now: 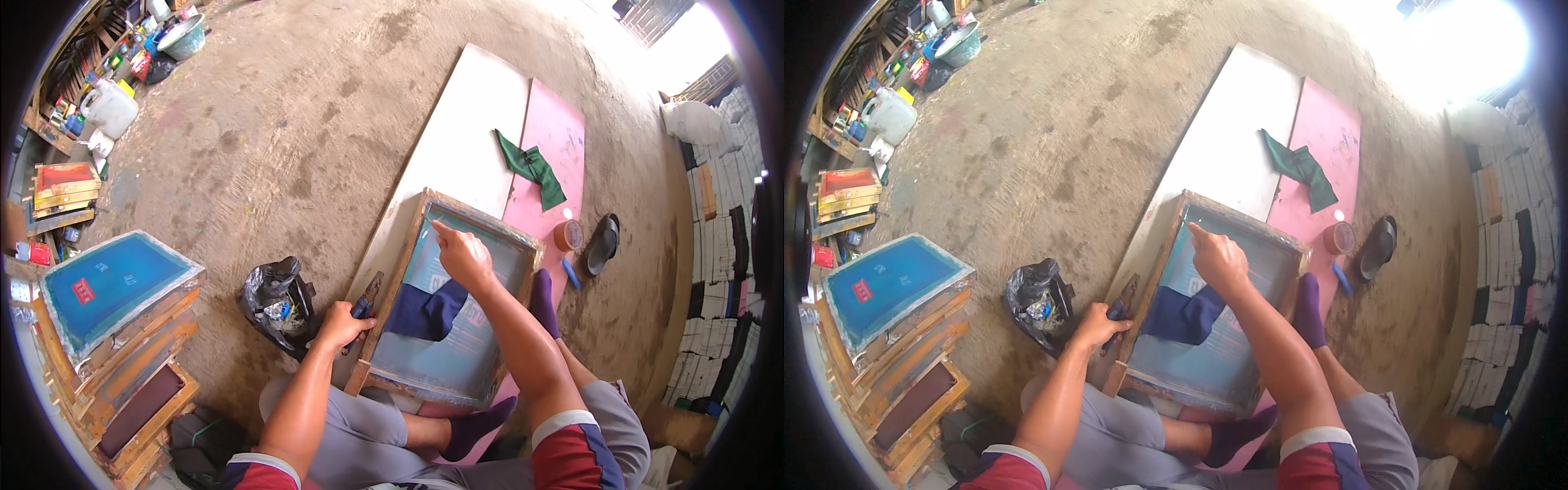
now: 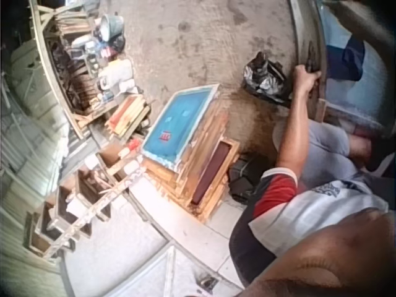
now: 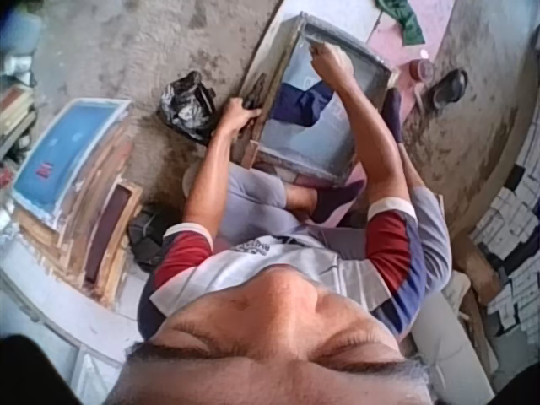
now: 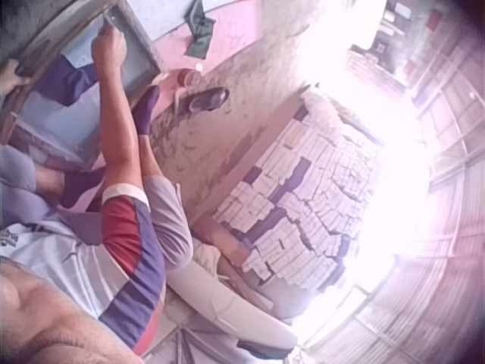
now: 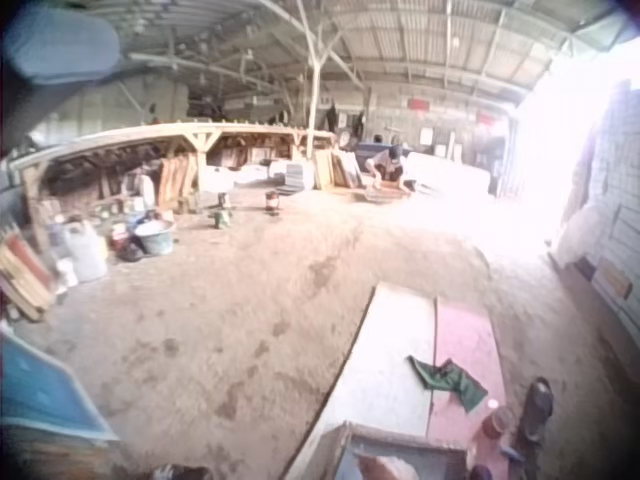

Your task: The person sits on the floor and uses pliers and a small tool to remove staples and adjust the mesh on a screen frame. They repeatedly pry and pull at the frame edges, occasionally switching tools, while working on a single frame placed on a pink board.

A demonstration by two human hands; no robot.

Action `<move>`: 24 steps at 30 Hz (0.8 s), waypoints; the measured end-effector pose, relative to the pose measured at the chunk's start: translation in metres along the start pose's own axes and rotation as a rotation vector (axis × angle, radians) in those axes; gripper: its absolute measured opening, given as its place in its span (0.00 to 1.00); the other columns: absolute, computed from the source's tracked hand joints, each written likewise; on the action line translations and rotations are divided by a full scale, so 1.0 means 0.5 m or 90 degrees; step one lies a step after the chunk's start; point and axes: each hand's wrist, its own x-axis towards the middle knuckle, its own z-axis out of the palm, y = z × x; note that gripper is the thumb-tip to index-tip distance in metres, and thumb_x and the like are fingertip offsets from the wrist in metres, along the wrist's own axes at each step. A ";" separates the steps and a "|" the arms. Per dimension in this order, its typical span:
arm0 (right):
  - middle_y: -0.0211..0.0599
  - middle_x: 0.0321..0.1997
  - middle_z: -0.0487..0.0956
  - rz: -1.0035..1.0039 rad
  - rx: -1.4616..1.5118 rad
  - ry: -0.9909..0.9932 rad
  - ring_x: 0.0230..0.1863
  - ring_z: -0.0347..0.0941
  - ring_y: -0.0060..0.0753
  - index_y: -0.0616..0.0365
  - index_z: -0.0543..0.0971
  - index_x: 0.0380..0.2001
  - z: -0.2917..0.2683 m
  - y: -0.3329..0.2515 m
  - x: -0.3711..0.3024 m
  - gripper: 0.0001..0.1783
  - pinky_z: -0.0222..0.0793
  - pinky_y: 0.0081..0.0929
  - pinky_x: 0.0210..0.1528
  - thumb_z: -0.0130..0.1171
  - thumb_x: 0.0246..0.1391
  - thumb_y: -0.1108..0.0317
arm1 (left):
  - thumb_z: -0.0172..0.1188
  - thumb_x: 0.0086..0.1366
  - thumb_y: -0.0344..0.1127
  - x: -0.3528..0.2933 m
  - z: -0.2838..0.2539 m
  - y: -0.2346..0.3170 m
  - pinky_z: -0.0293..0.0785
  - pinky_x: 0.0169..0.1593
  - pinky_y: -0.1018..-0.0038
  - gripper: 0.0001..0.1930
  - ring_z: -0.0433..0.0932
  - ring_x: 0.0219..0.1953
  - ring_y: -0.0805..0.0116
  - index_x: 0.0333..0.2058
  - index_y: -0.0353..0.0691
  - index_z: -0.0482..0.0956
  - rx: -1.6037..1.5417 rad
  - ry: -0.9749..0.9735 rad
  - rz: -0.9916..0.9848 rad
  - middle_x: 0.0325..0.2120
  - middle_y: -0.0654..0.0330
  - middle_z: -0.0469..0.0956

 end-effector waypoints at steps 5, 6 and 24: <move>0.46 0.49 0.87 -0.080 0.151 0.060 0.51 0.84 0.53 0.47 0.79 0.64 0.053 0.083 0.034 0.21 0.76 0.43 0.54 0.56 0.70 0.62 | 0.77 0.56 0.29 -0.004 0.006 0.026 0.74 0.25 0.73 0.10 0.79 0.20 0.72 0.31 0.33 0.83 -0.016 -0.019 -0.005 0.20 0.60 0.81; 0.46 0.49 0.87 -0.071 0.121 0.053 0.51 0.84 0.53 0.46 0.79 0.64 0.046 0.065 0.025 0.21 0.77 0.43 0.54 0.56 0.70 0.61 | 0.77 0.56 0.29 0.001 0.001 0.019 0.74 0.25 0.73 0.10 0.79 0.20 0.72 0.31 0.33 0.83 -0.005 -0.017 -0.004 0.20 0.60 0.81; 0.47 0.55 0.86 0.066 0.335 -0.145 0.53 0.84 0.48 0.46 0.77 0.67 0.024 0.090 0.053 0.23 0.78 0.36 0.53 0.54 0.73 0.58 | 0.76 0.57 0.29 -0.009 -0.002 0.027 0.74 0.26 0.74 0.10 0.81 0.20 0.72 0.35 0.35 0.85 -0.029 -0.020 -0.023 0.21 0.60 0.83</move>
